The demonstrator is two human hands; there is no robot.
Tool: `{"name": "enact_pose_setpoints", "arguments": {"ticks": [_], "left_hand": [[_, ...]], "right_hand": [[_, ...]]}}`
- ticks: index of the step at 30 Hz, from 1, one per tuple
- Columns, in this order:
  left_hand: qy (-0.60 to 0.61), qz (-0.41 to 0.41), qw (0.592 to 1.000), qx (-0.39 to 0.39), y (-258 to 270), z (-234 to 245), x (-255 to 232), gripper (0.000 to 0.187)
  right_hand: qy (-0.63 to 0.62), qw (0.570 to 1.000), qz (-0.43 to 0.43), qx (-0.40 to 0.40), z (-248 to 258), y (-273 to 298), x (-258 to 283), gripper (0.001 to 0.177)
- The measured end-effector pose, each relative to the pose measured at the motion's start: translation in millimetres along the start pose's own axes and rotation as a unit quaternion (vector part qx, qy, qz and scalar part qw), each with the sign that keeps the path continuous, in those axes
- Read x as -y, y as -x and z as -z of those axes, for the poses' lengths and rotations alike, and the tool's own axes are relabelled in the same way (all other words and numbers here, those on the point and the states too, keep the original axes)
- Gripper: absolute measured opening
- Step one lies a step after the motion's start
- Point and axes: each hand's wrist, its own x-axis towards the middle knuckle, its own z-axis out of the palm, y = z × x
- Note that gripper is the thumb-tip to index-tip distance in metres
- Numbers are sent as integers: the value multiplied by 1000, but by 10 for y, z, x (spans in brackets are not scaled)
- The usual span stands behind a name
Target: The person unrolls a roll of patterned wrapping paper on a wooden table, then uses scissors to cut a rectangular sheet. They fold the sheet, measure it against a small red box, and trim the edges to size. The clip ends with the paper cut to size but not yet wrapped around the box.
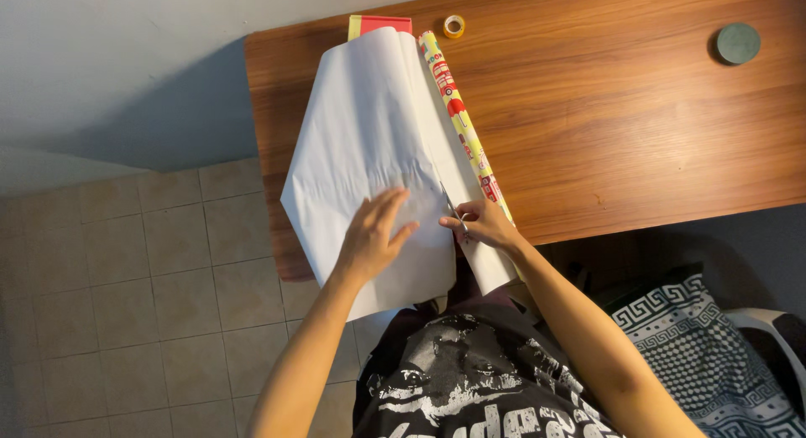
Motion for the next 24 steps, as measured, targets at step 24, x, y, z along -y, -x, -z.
{"name": "enact_pose_setpoints", "arguments": {"ticks": [24], "left_hand": [[-103,101,938,314,264,-600,-408,125]], "right_hand": [[-46,992,-115,-7,-83,-134,-111,54]]}}
